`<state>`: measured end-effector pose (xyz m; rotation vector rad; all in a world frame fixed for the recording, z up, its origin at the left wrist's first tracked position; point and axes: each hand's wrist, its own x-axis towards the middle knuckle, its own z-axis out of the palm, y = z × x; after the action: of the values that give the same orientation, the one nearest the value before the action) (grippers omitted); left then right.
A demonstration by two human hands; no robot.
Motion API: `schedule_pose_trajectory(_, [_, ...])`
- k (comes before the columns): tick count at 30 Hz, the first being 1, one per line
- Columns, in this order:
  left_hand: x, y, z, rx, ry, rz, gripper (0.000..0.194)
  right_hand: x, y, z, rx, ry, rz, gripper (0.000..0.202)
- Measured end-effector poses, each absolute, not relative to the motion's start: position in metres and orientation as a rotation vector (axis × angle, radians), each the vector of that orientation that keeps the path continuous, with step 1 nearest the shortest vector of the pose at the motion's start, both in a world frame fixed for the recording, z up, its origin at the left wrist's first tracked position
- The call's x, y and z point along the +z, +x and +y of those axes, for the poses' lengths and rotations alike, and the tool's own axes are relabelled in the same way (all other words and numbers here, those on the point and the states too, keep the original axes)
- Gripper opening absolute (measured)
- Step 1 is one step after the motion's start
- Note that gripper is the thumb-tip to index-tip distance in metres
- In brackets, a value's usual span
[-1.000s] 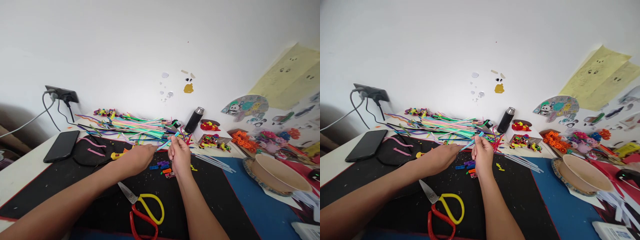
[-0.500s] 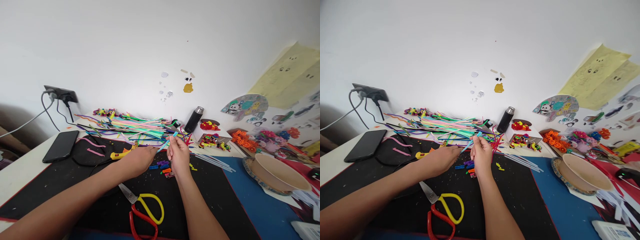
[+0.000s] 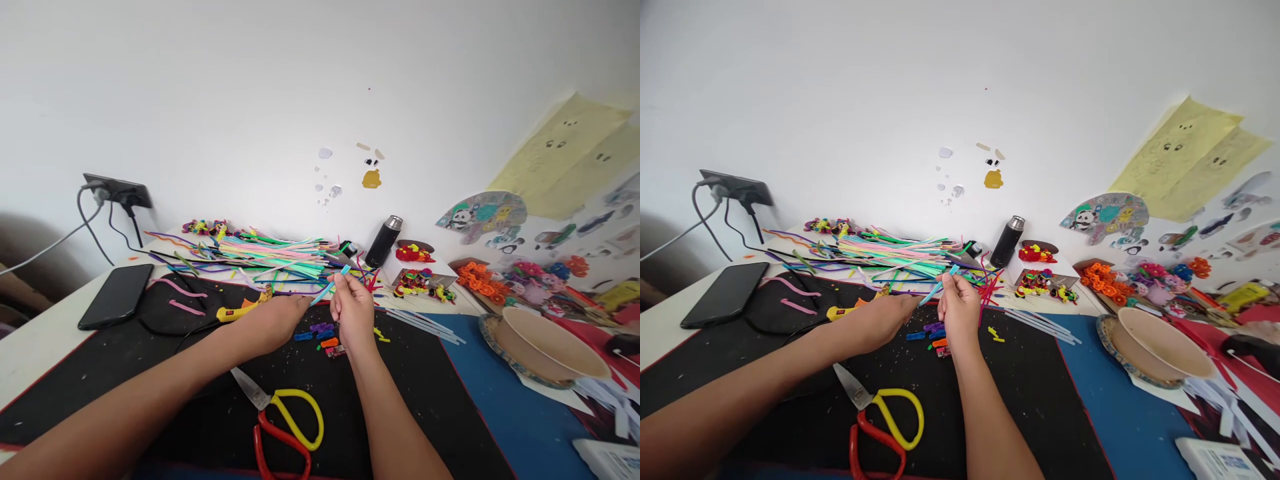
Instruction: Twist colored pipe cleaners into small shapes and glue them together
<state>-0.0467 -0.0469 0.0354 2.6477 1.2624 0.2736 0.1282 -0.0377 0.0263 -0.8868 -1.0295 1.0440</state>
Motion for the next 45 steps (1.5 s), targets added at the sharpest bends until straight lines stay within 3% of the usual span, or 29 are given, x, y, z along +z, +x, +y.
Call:
schedule_pose_trajectory(16, [0.052, -0.049, -0.042, 0.355, 2.571, 1.128, 0.030, 0.024, 0.131, -0.036, 1.065, -0.946, -1.061, 0.038])
schedule_pose_trajectory(40, [0.041, -0.049, -0.045, 0.188, 2.552, 1.121, 0.021, 0.024, 0.125, -0.040, 1.080, -0.968, -1.137, 0.040])
schedule_pose_trajectory(45, [0.041, -0.048, -0.046, 0.314, 2.408, 1.068, 0.021, 0.023, 0.129, -0.036, 1.080, -0.907, -1.066, 0.037])
